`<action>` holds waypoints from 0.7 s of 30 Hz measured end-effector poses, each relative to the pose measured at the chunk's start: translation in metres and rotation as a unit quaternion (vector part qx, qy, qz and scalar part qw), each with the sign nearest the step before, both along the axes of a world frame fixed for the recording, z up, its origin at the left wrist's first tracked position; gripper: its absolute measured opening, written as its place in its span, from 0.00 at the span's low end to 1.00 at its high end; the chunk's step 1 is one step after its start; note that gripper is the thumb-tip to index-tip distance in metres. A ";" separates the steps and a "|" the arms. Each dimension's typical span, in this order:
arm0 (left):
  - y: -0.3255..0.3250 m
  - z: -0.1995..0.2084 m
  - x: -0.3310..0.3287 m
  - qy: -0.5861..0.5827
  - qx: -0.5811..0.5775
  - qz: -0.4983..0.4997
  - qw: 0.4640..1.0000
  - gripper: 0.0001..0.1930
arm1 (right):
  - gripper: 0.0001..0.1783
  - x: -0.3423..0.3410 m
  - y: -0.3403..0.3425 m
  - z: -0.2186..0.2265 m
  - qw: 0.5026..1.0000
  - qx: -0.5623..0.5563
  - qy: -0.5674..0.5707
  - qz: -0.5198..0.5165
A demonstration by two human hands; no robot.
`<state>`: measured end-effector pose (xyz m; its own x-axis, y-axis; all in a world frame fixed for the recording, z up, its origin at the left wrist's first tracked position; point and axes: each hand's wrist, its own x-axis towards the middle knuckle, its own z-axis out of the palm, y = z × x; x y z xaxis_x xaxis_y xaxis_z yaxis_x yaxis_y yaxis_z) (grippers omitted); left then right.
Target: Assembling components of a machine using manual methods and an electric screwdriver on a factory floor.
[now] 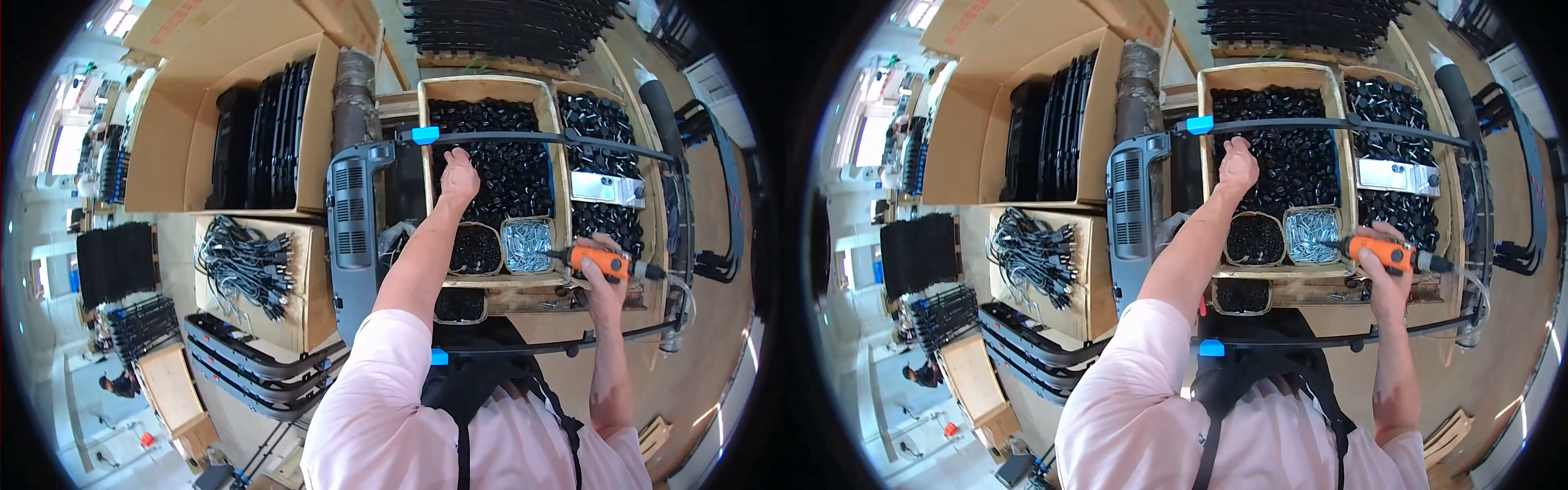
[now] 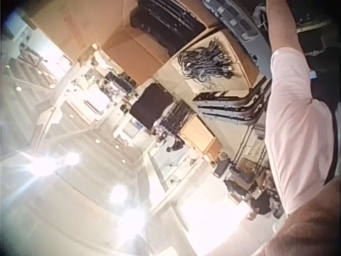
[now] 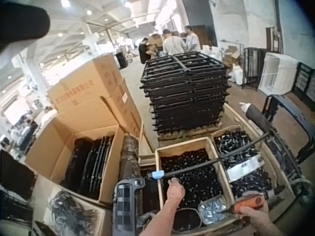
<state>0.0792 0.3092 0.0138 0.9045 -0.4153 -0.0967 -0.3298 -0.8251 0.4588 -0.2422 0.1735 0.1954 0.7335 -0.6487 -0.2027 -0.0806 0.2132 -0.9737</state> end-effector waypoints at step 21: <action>0.164 0.104 -0.216 0.489 -0.485 0.237 0.685 0.12 | 0.30 0.162 -0.011 -0.152 0.987 0.117 0.061 -0.086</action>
<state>-0.1370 0.4736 0.1174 0.6599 -0.3948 -0.6392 0.7259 0.1158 0.6779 -0.0800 0.1628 0.0430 0.5767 -0.6869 -0.4423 -0.1370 0.4524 -0.8812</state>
